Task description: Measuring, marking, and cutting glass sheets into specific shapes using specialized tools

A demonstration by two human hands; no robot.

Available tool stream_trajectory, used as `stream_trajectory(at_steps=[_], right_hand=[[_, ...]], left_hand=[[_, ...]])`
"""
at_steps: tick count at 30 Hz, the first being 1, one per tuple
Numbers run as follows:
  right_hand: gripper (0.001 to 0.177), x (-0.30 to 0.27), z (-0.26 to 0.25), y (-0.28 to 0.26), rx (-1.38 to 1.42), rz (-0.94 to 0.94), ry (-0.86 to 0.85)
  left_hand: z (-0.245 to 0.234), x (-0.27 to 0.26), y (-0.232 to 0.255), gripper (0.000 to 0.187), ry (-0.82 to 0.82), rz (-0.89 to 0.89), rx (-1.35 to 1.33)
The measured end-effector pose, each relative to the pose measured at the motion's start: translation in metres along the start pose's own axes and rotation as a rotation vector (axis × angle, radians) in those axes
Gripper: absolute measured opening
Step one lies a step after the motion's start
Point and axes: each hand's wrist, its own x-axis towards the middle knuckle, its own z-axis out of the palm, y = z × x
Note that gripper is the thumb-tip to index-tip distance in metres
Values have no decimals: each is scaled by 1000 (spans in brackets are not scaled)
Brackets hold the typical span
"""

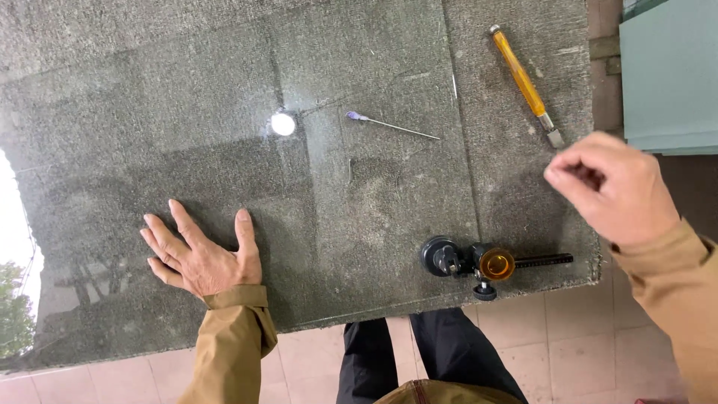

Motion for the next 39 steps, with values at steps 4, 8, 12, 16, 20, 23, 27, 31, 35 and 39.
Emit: stream_trajectory(at_steps=[4,8,12,16,20,23,27,31,35,39], right_hand=[[14,-65,20,13,17,-75,-34],[13,-85,34,-2,47,-10,21],[9,-93,45,-2,53,-41,111],[17,-99,55,7,117,-3,166],[16,-105,68,1,167,72,299],[16,-131,74,4,119,244,290],[15,-149,95,15,151,534,200],[23,-126,77,-7,200,617,246],[10,-125,92,6,156,501,311],[24,-120,76,15,175,270,235]], left_hand=[[0,-3,0,96,14,36,30],[4,0,-10,97,-3,115,111],[-7,-4,11,94,-79,101,49],[-10,-5,18,85,-79,213,164],[9,-4,-9,69,0,335,32],[18,1,-10,59,4,438,84],[50,7,9,58,-15,442,93],[40,7,15,56,-80,423,133],[42,8,24,55,-70,399,125],[22,-2,22,54,-78,322,124]])
